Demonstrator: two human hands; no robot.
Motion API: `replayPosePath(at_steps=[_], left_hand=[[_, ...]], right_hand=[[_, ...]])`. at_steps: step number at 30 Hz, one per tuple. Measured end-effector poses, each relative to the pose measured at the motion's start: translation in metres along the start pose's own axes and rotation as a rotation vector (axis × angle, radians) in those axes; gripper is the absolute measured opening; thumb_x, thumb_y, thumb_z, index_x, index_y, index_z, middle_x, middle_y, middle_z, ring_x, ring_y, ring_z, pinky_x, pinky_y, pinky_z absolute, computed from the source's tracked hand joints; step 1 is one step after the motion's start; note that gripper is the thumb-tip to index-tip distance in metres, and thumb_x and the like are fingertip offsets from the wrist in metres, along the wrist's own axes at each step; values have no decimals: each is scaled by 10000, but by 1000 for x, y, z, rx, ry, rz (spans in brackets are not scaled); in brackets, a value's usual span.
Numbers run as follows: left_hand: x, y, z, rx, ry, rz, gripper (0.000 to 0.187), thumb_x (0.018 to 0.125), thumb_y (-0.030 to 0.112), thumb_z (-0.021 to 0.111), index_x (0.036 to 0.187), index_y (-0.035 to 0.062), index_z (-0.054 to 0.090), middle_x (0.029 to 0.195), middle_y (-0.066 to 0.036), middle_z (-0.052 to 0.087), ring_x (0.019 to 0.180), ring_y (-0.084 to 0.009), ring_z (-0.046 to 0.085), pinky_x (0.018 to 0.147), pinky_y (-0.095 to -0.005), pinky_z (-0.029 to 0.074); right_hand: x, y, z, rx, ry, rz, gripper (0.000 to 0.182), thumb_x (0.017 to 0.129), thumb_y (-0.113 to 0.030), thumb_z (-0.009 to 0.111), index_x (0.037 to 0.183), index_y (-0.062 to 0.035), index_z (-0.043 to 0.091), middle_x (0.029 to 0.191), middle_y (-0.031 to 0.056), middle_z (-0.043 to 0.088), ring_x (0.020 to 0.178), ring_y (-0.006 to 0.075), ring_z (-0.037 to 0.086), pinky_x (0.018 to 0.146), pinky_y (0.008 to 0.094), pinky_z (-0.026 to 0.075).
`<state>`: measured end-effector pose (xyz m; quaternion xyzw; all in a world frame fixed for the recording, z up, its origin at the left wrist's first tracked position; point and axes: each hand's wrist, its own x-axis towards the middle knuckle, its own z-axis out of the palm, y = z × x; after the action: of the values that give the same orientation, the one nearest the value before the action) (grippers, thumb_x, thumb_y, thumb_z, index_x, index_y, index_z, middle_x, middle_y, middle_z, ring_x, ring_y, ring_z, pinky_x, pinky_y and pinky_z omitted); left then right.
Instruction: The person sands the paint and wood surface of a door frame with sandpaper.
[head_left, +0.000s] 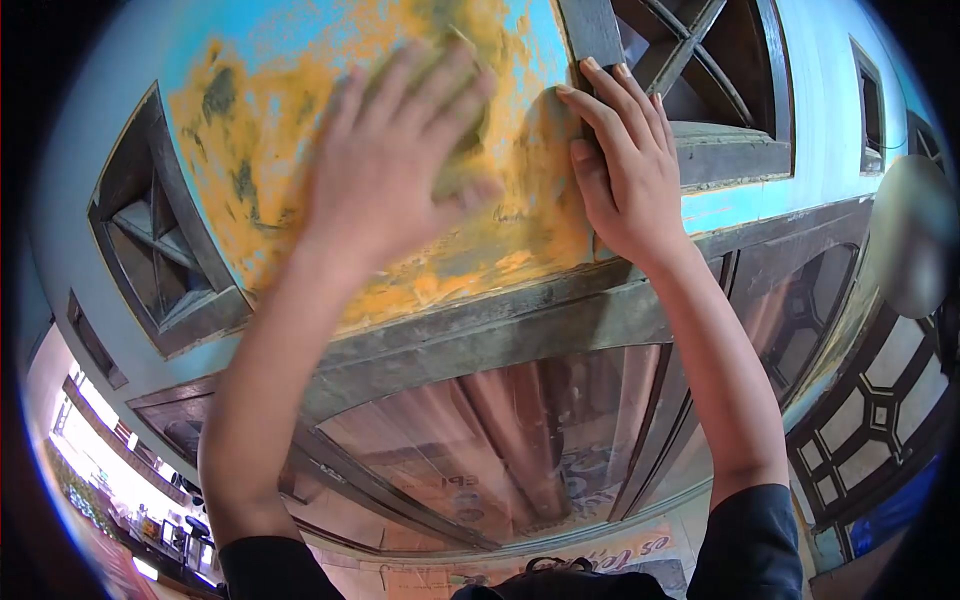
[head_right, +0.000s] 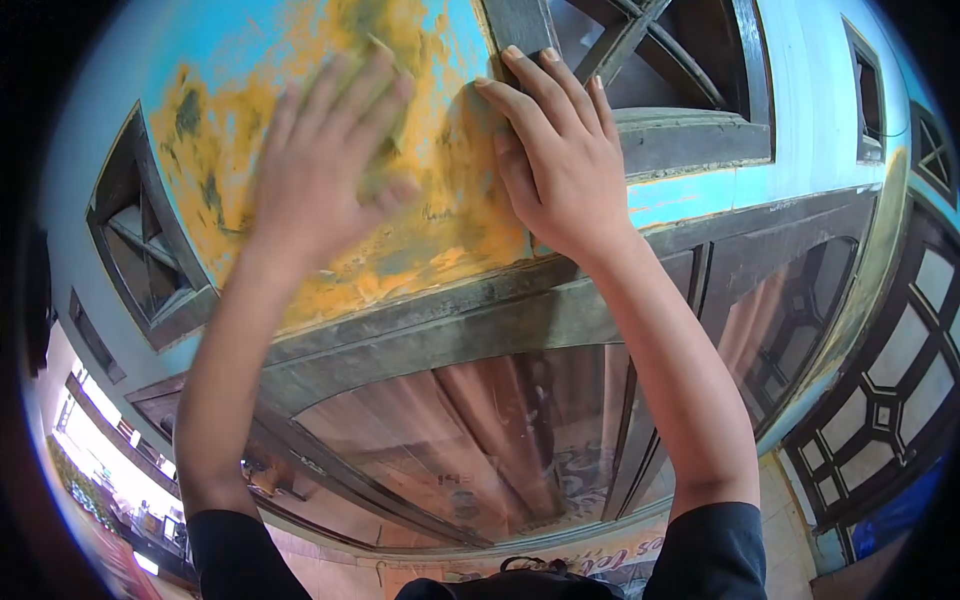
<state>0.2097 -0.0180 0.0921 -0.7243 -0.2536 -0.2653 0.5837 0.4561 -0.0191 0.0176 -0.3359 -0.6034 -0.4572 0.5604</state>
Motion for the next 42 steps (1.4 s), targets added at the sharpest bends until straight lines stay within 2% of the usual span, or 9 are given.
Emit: replayPosePath(at_steps=[5, 12, 16, 21, 25, 29, 33, 37, 42], left_hand=[[-37, 55, 10, -212, -155, 148, 929, 874, 828, 386, 1577, 222, 384, 1674, -26, 292, 1557, -307, 201, 1244, -593, 96], [-7, 20, 6, 3, -17, -117, 956, 868, 835, 377, 1582, 201, 368, 1678, -28, 276, 1556, -317, 195, 1238, -604, 117], [-44, 49, 17, -95, -142, 125, 961, 868, 839, 367, 1586, 200, 362, 1683, -34, 266, 1554, -334, 197, 1225, -631, 121], [-8, 25, 2, 36, -15, -164, 921, 893, 826, 330, 1573, 208, 394, 1672, -49, 291, 1550, -325, 220, 1214, -624, 137], [-41, 63, 14, -166, -124, 88, 868, 921, 775, 372, 1570, 199, 400, 1670, -59, 293, 1541, -343, 231, 1213, -617, 152], [-13, 23, 8, 24, -6, -118, 901, 894, 825, 339, 1560, 222, 416, 1655, -12, 330, 1533, -302, 254, 1216, -597, 159], [-43, 67, 15, -173, -87, 22, 879, 906, 792, 381, 1577, 223, 386, 1654, -14, 328, 1534, -312, 247, 1223, -590, 159], [-13, 22, 5, 9, -50, -129, 923, 892, 800, 382, 1587, 193, 362, 1678, -47, 274, 1550, -347, 200, 1216, -631, 140], [-34, 55, 10, -12, -161, -5, 932, 912, 822, 298, 1603, 196, 323, 1687, -57, 246, 1549, -362, 197, 1214, -635, 135]], right_hand=[[-2, 1, 2, 43, 42, 19, 490, 892, -140, 577, 1378, -197, 578, 1498, 103, 514, 1437, 361, 421, 1166, 587, 299], [-2, 4, 2, 71, 56, 44, 486, 890, -158, 591, 1375, -192, 576, 1495, 113, 512, 1437, 375, 415, 1177, 582, 283], [-4, 5, 0, 100, 67, 47, 489, 891, -184, 609, 1378, -193, 575, 1489, 114, 515, 1433, 375, 420, 1177, 578, 287], [-3, 1, -2, 85, 52, 54, 488, 889, -200, 620, 1374, -195, 576, 1486, 117, 515, 1431, 375, 423, 1175, 578, 292], [-4, 1, 1, 70, 61, 27, 493, 881, -193, 625, 1372, -201, 577, 1483, 115, 516, 1428, 378, 426, 1175, 583, 293], [-4, 1, 1, 41, 43, 26, 497, 878, -145, 607, 1370, -211, 577, 1482, 113, 516, 1431, 379, 422, 1169, 590, 299], [-5, 2, 3, 41, 47, 27, 497, 879, -123, 593, 1368, -214, 578, 1483, 109, 515, 1432, 380, 422, 1167, 595, 299], [-4, 3, 1, 34, 48, 24, 494, 882, -117, 588, 1366, -212, 579, 1480, 108, 517, 1429, 378, 426, 1165, 595, 301], [-6, 1, 2, 42, 58, 36, 485, 882, -121, 586, 1359, -208, 585, 1473, 111, 522, 1422, 368, 436, 1160, 591, 306]])
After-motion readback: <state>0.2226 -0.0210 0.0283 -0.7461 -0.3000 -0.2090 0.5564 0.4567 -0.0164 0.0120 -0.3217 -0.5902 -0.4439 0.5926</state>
